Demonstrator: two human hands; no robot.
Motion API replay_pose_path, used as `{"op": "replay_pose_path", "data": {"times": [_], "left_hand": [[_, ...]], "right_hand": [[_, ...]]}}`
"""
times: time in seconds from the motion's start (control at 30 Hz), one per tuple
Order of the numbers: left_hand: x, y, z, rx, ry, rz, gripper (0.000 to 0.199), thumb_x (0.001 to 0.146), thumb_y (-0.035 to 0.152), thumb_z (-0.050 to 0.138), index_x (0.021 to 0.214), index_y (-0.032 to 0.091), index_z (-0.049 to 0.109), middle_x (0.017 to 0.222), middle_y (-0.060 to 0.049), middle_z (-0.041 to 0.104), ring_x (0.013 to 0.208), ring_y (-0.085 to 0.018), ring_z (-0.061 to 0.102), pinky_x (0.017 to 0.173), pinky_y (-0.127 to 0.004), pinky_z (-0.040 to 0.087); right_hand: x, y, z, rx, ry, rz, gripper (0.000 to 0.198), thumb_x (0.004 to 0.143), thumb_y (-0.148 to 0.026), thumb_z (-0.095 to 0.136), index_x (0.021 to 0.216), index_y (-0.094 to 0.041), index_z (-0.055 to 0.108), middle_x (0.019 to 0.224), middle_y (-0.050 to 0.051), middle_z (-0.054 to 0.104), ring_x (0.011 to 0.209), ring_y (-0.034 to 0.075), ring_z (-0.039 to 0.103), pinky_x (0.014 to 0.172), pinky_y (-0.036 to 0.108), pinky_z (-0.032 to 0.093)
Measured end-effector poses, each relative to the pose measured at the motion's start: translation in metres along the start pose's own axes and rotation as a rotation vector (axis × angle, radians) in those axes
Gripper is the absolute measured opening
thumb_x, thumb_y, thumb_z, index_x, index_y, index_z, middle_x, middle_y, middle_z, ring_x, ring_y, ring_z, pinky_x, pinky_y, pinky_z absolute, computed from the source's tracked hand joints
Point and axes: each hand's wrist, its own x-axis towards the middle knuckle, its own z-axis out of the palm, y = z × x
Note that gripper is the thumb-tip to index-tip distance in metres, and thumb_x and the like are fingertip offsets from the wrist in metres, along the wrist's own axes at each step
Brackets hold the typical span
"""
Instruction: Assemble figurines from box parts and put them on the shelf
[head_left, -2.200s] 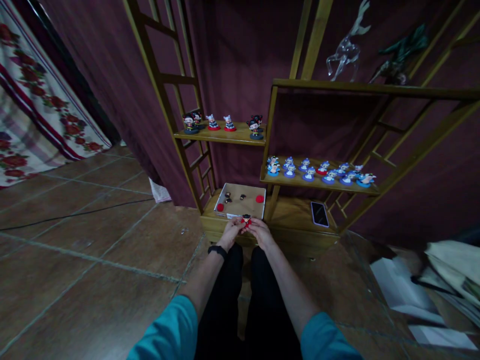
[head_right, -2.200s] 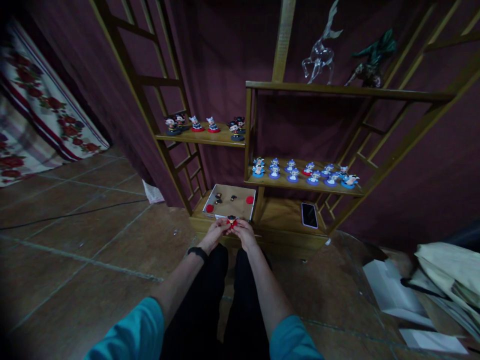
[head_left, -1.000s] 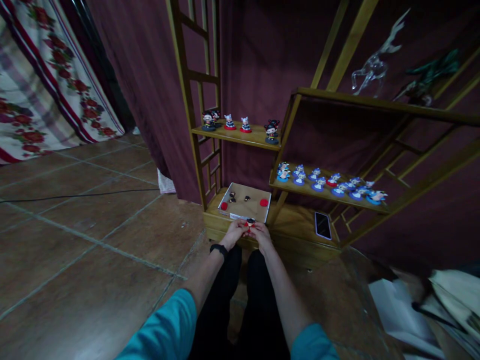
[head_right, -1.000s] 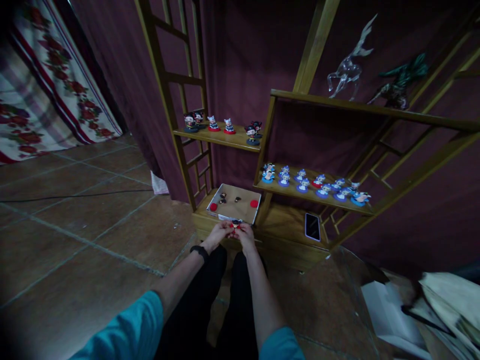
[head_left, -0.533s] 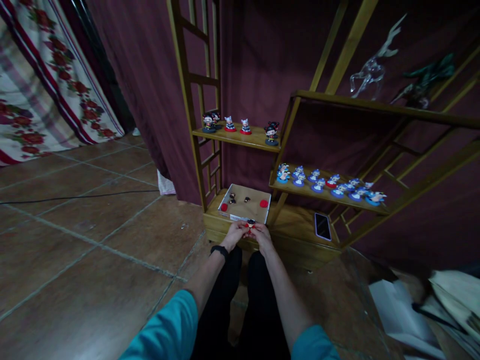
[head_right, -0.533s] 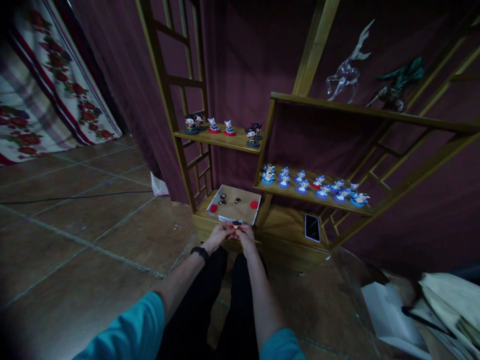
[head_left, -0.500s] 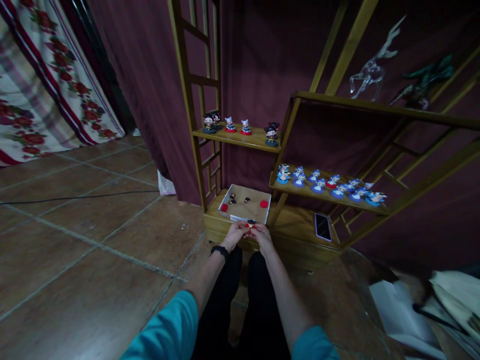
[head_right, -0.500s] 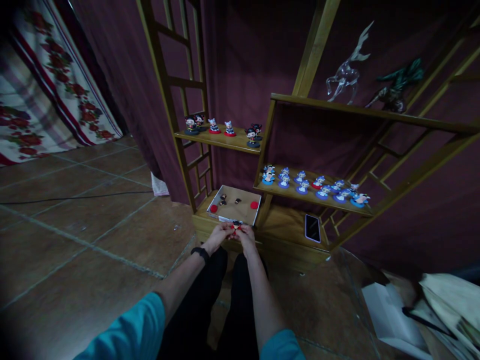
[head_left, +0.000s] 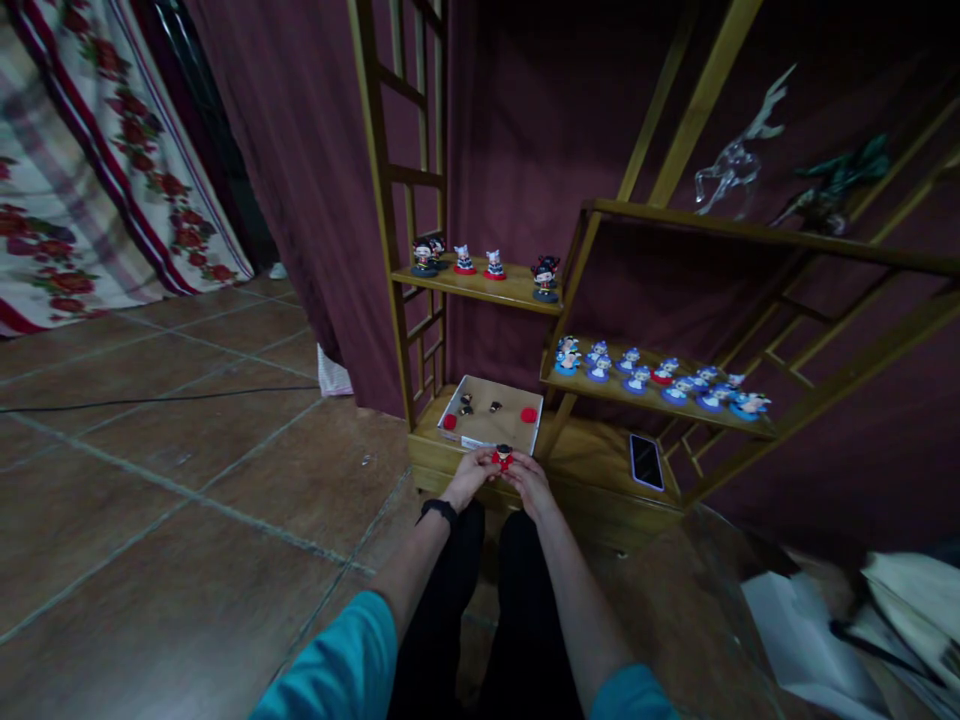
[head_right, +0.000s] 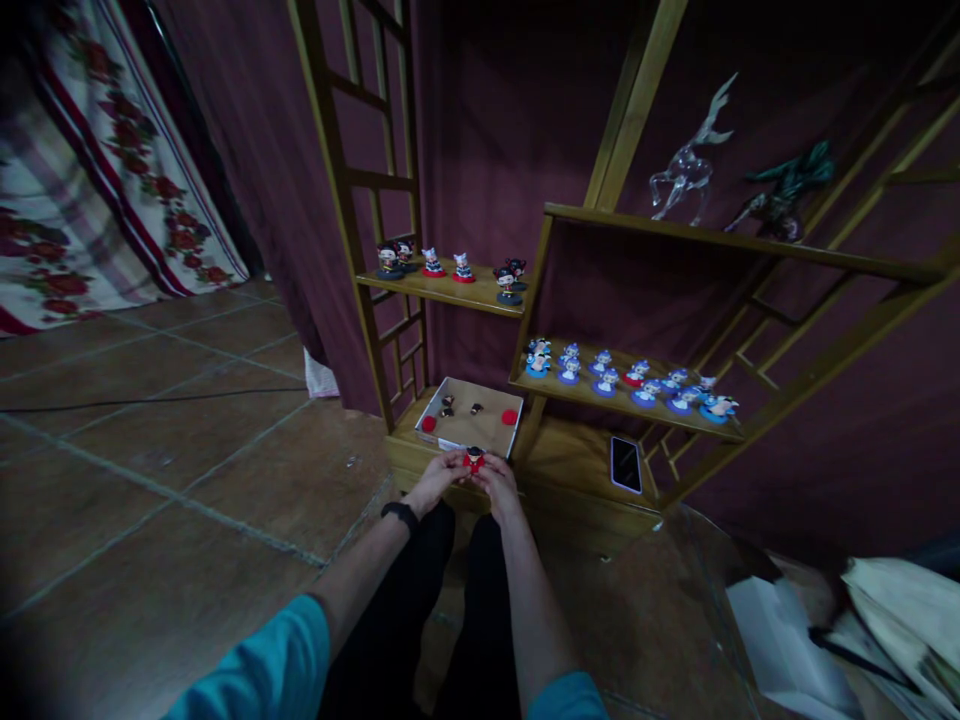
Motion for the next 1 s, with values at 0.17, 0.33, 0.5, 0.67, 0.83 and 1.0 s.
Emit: {"op": "replay_pose_path", "data": {"times": [0.17,0.33,0.5,0.67,0.83,1.0], "left_hand": [[0.001,-0.002,0.0,0.054,0.041,0.013,0.032,0.057,0.017,0.068,0.086,0.01,0.059,0.052,0.002,0.056,0.046,-0.007,0.05,0.047,-0.018,0.036],[0.001,-0.005,0.002,0.064,0.077,0.024,0.023,0.058,0.016,0.065,0.079,0.012,0.057,0.048,0.005,0.053,0.043,-0.006,0.047,0.046,-0.018,0.035],[0.001,-0.009,0.004,0.076,0.088,0.06,0.021,0.058,0.016,0.065,0.077,0.012,0.057,0.046,0.006,0.05,0.042,-0.006,0.046,0.046,-0.018,0.034],[0.001,-0.011,0.006,0.117,0.118,0.076,0.023,0.058,0.017,0.066,0.08,0.013,0.059,0.045,0.007,0.049,0.042,-0.007,0.046,0.046,-0.018,0.034],[0.0,-0.012,0.008,0.125,0.086,0.074,0.03,0.056,0.015,0.067,0.084,0.011,0.058,0.049,0.006,0.053,0.045,-0.007,0.048,0.048,-0.018,0.036],[-0.002,-0.013,0.008,0.119,0.083,0.059,0.035,0.055,0.013,0.068,0.088,0.011,0.057,0.051,0.006,0.054,0.046,-0.007,0.05,0.05,-0.019,0.038]], "right_hand": [[0.0,0.001,0.0,-0.04,-0.003,0.007,0.032,0.055,-0.024,0.067,0.086,-0.019,0.061,0.08,0.002,0.068,0.068,0.015,0.063,0.066,0.028,0.049],[0.0,0.0,0.0,-0.058,0.005,0.004,0.031,0.056,-0.027,0.066,0.084,-0.019,0.06,0.081,0.003,0.068,0.069,0.015,0.063,0.066,0.027,0.049],[0.0,0.0,-0.002,-0.07,0.005,0.003,0.029,0.055,-0.026,0.066,0.083,-0.019,0.06,0.081,0.002,0.068,0.07,0.015,0.063,0.066,0.028,0.049],[-0.002,-0.001,-0.002,-0.087,-0.018,-0.006,0.028,0.055,-0.024,0.066,0.082,-0.019,0.06,0.076,0.002,0.067,0.065,0.015,0.062,0.065,0.029,0.049],[-0.001,-0.001,-0.006,-0.093,0.008,-0.001,0.026,0.055,-0.024,0.066,0.08,-0.019,0.06,0.071,0.0,0.066,0.062,0.013,0.061,0.064,0.027,0.049],[0.001,0.002,-0.011,-0.09,0.023,0.005,0.026,0.054,-0.023,0.065,0.079,-0.019,0.06,0.07,0.0,0.066,0.061,0.013,0.061,0.062,0.026,0.048]]}}
